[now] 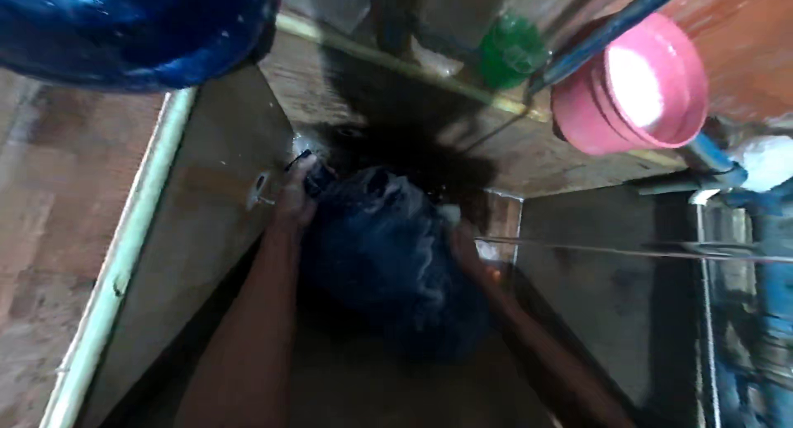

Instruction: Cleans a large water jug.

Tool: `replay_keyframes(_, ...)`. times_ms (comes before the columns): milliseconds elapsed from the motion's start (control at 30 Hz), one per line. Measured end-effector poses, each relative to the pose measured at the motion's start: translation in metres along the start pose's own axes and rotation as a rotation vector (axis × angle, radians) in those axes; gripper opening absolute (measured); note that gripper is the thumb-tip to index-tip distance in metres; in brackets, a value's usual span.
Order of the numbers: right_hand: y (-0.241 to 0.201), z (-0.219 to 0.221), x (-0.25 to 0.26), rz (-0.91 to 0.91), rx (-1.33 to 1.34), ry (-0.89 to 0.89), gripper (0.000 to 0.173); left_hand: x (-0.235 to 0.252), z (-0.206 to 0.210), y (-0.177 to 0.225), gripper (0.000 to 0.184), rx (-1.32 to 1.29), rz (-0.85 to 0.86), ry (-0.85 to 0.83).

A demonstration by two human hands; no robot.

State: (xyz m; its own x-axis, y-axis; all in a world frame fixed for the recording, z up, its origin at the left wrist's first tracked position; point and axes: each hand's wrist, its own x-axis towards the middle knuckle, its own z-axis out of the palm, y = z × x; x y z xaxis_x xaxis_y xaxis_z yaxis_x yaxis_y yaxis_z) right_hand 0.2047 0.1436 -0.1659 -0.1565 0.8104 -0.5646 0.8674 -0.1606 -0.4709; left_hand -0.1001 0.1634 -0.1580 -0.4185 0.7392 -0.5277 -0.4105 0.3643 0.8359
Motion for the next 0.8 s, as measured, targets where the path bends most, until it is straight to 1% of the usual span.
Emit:
replay_keyframes(33,-0.011,0.017,-0.036,-0.136,0.034,0.124,0.057,0.005,0.000,0.003,0.042,0.074,-0.061,0.105)
replay_keyframes(67,-0.019,0.037,-0.063,-0.353,0.054,0.268,0.061,0.011,0.001,0.003,0.054,0.127,-0.105,0.185)
replay_keyframes(100,-0.027,0.050,-0.074,-0.576,0.034,0.394,0.060,0.015,0.004,0.001,0.057,0.142,-0.113,0.224)
replay_keyframes(133,-0.036,0.053,-0.073,-0.731,0.012,0.466,0.056,0.011,0.009,0.003,0.053,0.140,-0.084,0.217)
replay_keyframes(167,-0.049,0.043,-0.066,-0.802,0.011,0.493,0.053,0.002,0.013,0.006,0.045,0.130,-0.023,0.177)
replay_keyframes(200,-0.062,0.023,-0.052,-0.800,0.043,0.461,0.051,-0.011,0.018,0.011,0.036,0.099,0.056,0.111)
replay_keyframes(233,-0.073,-0.005,-0.039,-0.716,0.111,0.358,0.050,-0.027,0.021,0.015,0.030,0.059,0.109,0.014)
replay_keyframes(267,-0.076,-0.037,-0.022,-0.611,0.201,0.203,0.047,-0.044,0.023,0.017,0.026,0.030,0.142,-0.109)
replay_keyframes(300,-0.070,-0.066,-0.001,-0.523,0.291,0.074,0.042,-0.060,0.027,0.021,0.021,0.002,0.169,-0.234)
replay_keyframes(333,-0.059,-0.084,0.014,-0.456,0.335,0.001,0.035,-0.077,0.031,0.026,0.024,-0.008,0.172,-0.376)
replay_keyframes(367,-0.059,-0.102,0.015,-0.363,0.316,-0.075,0.033,-0.092,0.035,0.032,0.033,0.000,0.174,-0.508)
replay_keyframes(400,-0.066,-0.112,0.007,-0.285,0.260,-0.092,0.033,-0.099,0.038,0.038,0.040,0.014,0.185,-0.585)
replay_keyframes(433,-0.076,-0.110,-0.011,-0.226,0.205,-0.036,0.034,-0.102,0.038,0.040,0.041,0.030,0.193,-0.571)
replay_keyframes(467,-0.082,-0.101,-0.037,-0.235,0.148,0.051,0.040,-0.101,0.037,0.040,0.036,0.037,0.200,-0.464)
replay_keyframes(500,-0.083,-0.083,-0.062,-0.342,0.098,0.127,0.048,-0.097,0.035,0.040,0.037,0.036,0.202,-0.305)
replay_keyframes(533,-0.082,-0.059,-0.081,-0.523,0.027,0.190,0.054,-0.091,0.035,0.041,0.038,0.016,0.194,-0.116)
replay_keyframes(567,-0.084,-0.040,-0.093,-0.706,-0.067,0.274,0.054,-0.084,0.034,0.039,0.039,0.003,0.187,0.013)
replay_keyframes(600,-0.091,-0.033,-0.097,-0.816,-0.151,0.323,0.052,-0.082,0.033,0.039,0.037,0.000,0.184,0.049)
replay_keyframes(633,-0.102,-0.040,-0.092,-0.817,-0.204,0.284,0.049,-0.087,0.034,0.041,0.034,-0.002,0.192,0.012)
replay_keyframes(667,-0.116,-0.057,-0.082,-0.712,-0.229,0.145,0.045,-0.098,0.034,0.041,0.036,-0.003,0.197,-0.071)
replay_keyframes(700,-0.129,-0.078,-0.065,-0.574,-0.235,-0.024,0.044,-0.111,0.036,0.039,0.040,-0.014,0.204,-0.189)
replay_keyframes(733,-0.134,-0.095,-0.041,-0.466,-0.193,-0.152,0.042,-0.124,0.041,0.037,0.043,-0.025,0.222,-0.337)
replay_keyframes(800,-0.123,-0.114,0.002,-0.245,0.030,-0.313,0.035,-0.138,0.048,0.037,0.049,0.002,0.248,-0.645)
